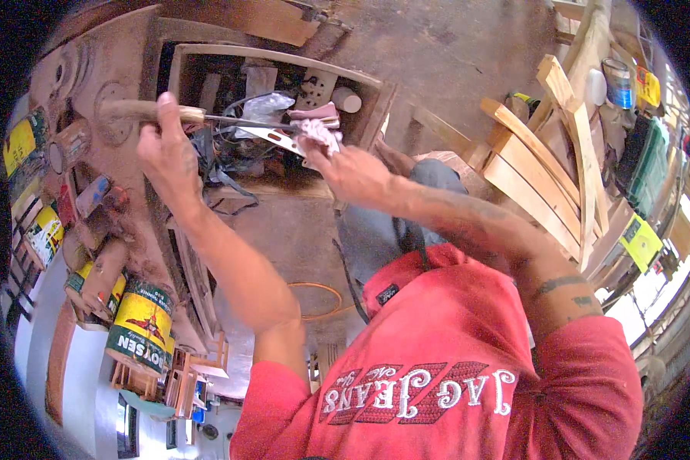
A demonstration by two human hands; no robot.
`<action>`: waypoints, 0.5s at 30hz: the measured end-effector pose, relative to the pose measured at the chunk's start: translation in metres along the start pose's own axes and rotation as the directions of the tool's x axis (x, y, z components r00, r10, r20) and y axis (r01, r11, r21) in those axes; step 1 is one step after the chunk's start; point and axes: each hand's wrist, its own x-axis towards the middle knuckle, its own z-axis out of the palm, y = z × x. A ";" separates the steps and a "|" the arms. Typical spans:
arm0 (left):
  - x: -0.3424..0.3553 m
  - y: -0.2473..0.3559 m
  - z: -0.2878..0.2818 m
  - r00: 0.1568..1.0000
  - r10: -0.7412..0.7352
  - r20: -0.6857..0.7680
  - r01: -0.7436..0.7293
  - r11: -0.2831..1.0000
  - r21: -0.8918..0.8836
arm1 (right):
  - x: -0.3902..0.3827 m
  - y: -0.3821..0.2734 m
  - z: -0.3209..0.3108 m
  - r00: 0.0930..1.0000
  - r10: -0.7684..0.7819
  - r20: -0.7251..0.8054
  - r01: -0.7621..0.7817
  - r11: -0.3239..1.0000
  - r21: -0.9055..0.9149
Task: Searching through and organizing a drawer containing woodworking tools and equipment.
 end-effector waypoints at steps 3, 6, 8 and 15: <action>0.005 0.005 -0.004 0.989 -0.038 0.142 0.008 0.979 0.204 | 0.004 0.005 0.038 0.939 -0.111 -0.326 0.119 0.993 0.006; -0.016 0.030 -0.011 0.970 0.202 -0.135 -0.188 0.976 0.113 | 0.004 0.016 0.054 0.963 -0.084 -0.254 0.074 0.996 -0.049; -0.028 0.068 -0.034 0.914 0.164 -0.372 -0.151 0.986 0.065 | 0.009 0.023 0.065 0.946 -0.093 -0.310 0.070 0.994 -0.084; -0.034 0.046 -0.015 0.988 -0.093 0.126 0.031 0.905 0.425 | 0.014 0.053 0.032 0.934 0.032 -0.356 -0.049 0.998 -0.040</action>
